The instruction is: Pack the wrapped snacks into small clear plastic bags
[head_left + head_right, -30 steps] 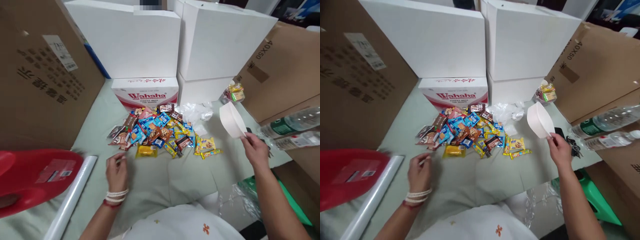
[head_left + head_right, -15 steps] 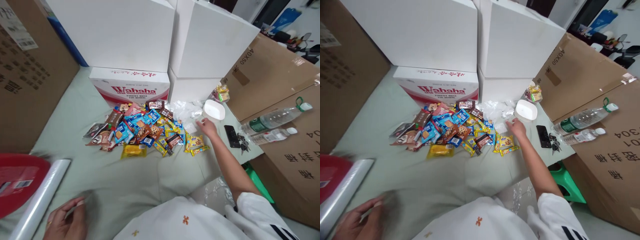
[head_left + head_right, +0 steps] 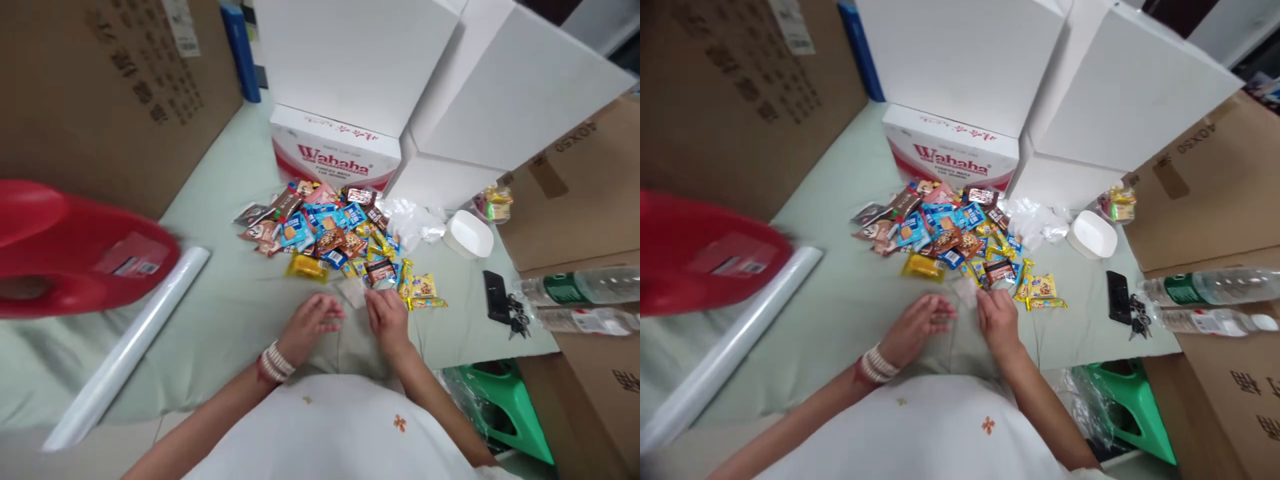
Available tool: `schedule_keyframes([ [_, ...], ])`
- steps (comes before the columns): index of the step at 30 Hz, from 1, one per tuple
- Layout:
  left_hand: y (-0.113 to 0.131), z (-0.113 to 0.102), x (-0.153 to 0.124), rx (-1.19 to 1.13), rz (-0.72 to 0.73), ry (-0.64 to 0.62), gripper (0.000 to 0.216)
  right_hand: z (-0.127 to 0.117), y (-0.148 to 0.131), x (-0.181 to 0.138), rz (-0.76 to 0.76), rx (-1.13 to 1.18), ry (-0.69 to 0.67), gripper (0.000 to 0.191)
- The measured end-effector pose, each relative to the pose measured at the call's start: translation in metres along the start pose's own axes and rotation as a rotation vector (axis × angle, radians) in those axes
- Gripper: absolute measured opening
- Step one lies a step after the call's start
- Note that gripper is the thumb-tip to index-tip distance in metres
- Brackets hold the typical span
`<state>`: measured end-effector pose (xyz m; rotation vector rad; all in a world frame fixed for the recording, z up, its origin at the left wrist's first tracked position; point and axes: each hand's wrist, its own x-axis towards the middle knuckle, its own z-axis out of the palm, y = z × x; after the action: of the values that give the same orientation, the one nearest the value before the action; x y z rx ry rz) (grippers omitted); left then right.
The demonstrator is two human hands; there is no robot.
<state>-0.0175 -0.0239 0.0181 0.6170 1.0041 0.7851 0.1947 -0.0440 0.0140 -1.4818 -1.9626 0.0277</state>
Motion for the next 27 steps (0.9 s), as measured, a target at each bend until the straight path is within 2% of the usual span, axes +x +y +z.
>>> schedule_keyframes([
  [1,-0.002,0.009,0.007,-0.074,-0.025,-0.036,0.066,0.006,-0.011,-0.004,-0.027,0.038,-0.036,0.023],
  [3,-0.005,0.018,0.018,-0.131,-0.010,-0.024,0.061,0.012,-0.026,-0.010,-0.060,0.155,-0.115,0.022],
  [5,-0.007,0.020,0.024,-0.125,0.020,0.017,0.058,0.010,-0.031,-0.011,-0.007,0.301,-0.149,0.019],
  [7,-0.009,0.018,0.024,-0.105,0.029,0.033,0.056,0.005,-0.029,-0.008,0.139,0.407,-0.123,0.019],
  [9,-0.010,0.015,0.021,-0.050,0.048,0.021,0.055,0.001,-0.022,-0.003,0.288,0.471,-0.105,0.027],
  [13,-0.010,0.010,0.015,0.137,0.130,0.029,0.052,0.004,-0.006,0.006,0.494,0.685,-0.231,0.021],
  [17,-0.009,0.001,0.012,0.204,0.151,0.082,0.056,0.004,0.003,0.014,0.827,0.989,-0.223,0.030],
  [20,-0.010,-0.006,0.011,0.189,0.151,0.068,0.061,0.003,0.007,0.017,0.956,1.183,-0.251,0.037],
  [22,-0.011,-0.008,0.010,0.129,0.149,0.028,0.060,0.002,0.010,0.016,0.968,1.163,-0.206,0.039],
  [25,-0.011,-0.010,0.009,0.098,0.167,-0.027,0.051,-0.002,0.012,0.010,0.921,0.893,0.010,0.038],
  [27,-0.009,-0.011,0.008,0.151,0.186,-0.058,0.047,-0.005,0.008,0.006,0.867,0.774,0.065,0.036],
])
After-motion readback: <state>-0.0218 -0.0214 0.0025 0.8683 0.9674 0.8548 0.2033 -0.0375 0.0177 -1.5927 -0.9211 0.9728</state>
